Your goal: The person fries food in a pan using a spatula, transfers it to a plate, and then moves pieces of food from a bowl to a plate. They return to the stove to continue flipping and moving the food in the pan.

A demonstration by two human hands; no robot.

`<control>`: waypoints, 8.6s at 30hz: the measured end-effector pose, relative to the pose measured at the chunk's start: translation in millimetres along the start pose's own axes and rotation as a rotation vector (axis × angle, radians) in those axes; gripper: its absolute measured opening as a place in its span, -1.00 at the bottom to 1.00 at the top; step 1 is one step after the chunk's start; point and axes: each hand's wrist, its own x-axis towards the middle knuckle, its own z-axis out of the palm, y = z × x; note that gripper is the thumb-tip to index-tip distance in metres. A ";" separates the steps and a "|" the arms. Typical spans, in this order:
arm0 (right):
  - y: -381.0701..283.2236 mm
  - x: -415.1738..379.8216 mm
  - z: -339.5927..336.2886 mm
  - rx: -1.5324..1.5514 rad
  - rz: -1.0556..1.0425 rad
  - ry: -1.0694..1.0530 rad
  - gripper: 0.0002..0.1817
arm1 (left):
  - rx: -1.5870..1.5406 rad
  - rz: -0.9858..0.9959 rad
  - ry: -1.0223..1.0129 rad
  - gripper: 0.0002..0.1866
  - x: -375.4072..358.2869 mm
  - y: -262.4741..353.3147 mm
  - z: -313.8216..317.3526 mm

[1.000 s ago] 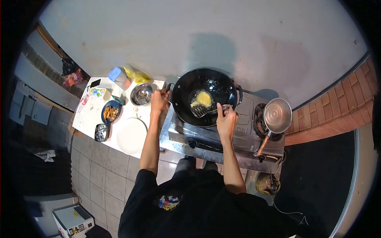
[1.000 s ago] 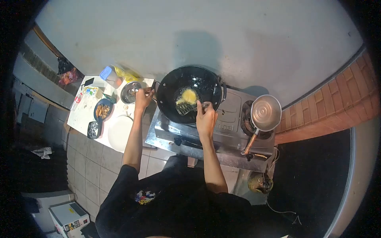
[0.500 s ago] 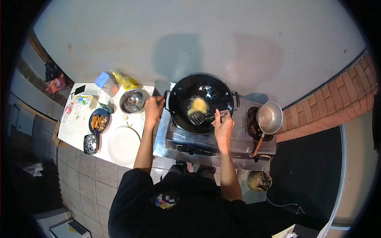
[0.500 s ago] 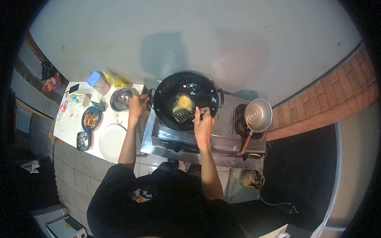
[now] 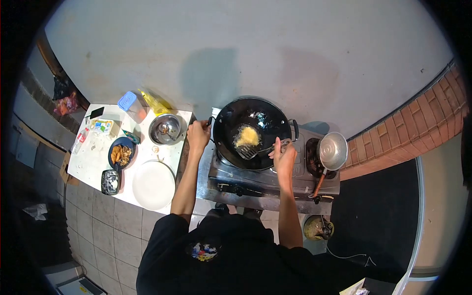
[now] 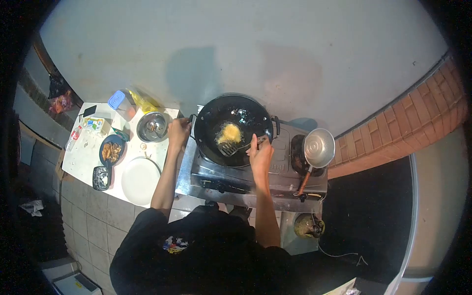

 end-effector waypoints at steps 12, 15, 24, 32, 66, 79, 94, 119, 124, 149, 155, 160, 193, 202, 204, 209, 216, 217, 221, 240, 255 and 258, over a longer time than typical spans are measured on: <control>-33.9 21.4 -48.0 0.067 -0.120 0.056 -0.69 | 0.016 0.106 0.015 -0.81 6.3 1.4 -4.2; -40.3 32.0 -58.9 0.016 -0.204 0.057 -0.73 | 0.012 0.093 0.002 -0.78 4.7 7.9 -9.0; -18.2 55.3 -37.5 -0.188 -0.370 -0.108 -0.79 | 0.010 0.156 0.003 -0.79 6.1 -2.9 -6.0; -17.3 87.7 -32.3 -0.303 -0.314 -0.238 -0.72 | 0.030 0.175 0.040 -0.78 7.6 -4.8 -4.1; -9.3 86.4 1.8 -0.149 -0.310 -0.086 -0.76 | 0.172 0.077 0.039 -0.72 -3.9 36.5 -48.5; -73.6 103.8 39.3 -0.111 -0.520 -0.141 -0.71 | 0.167 0.133 0.110 -0.70 -7.8 45.1 -75.0; 11.3 44.9 17.9 0.155 -0.106 0.135 -0.69 | 0.190 0.105 -0.020 -0.70 6.0 18.9 -35.5; -3.3 31.8 -29.2 0.098 -0.182 0.116 -0.80 | 0.011 -0.010 -0.150 -0.69 11.4 19.8 -32.0; -10.4 30.9 -34.7 0.002 -0.156 0.064 -0.75 | 0.043 0.045 -0.143 -0.69 13.3 12.9 -31.4; -3.8 48.9 -17.8 -0.052 -0.219 -0.083 -0.81 | 0.189 0.058 -0.044 -0.71 -9.7 15.9 -15.7; -2.8 54.7 -20.3 -0.063 -0.186 -0.119 -0.80 | 0.196 0.086 0.029 -0.68 -13.2 13.2 -11.1; 8.5 48.4 -34.6 0.010 -0.140 -0.077 -0.79 | 0.220 0.070 0.080 -0.75 -17.3 15.2 -7.8; 18.1 41.5 -57.6 0.400 -0.185 -0.129 -0.88 | 0.180 0.068 0.110 -0.79 -25.7 22.8 -7.2; 16.3 -4.6 -82.6 0.506 -0.287 -0.002 -0.85 | -0.051 0.102 0.142 -0.69 -21.8 24.1 -4.5; 13.8 -13.8 -86.1 0.494 -0.288 0.041 -0.85 | -0.046 0.136 0.088 -0.71 -20.5 24.7 -9.8; 12.7 -23.2 -86.1 0.468 -0.251 0.066 -0.86 | -0.035 0.171 0.039 -0.71 -18.3 28.2 -16.9; 22.7 -15.5 -64.2 0.496 -0.120 0.128 -0.92 | -0.043 0.162 0.052 -0.67 -17.3 25.4 -11.9; 23.7 -13.8 -61.7 0.496 -0.112 0.115 -0.93 | -0.023 0.153 0.039 -0.66 -17.5 25.0 -11.8; 22.3 -0.8 -56.7 0.353 -0.094 0.079 -0.92 | -0.047 0.160 0.062 -0.66 -19.5 22.0 -10.4; 28.2 1.0 -26.5 0.334 -0.029 0.035 -0.83 | -0.008 0.189 0.077 -0.66 -18.9 18.5 -13.8; 36.5 24.9 -31.8 0.172 -0.181 -0.188 -0.76 | 0.071 0.152 0.128 -0.69 -23.4 12.0 -2.3; 38.3 28.2 -32.2 0.183 -0.179 -0.206 -0.76 | 0.067 0.156 0.136 -0.69 -27.1 18.9 -5.7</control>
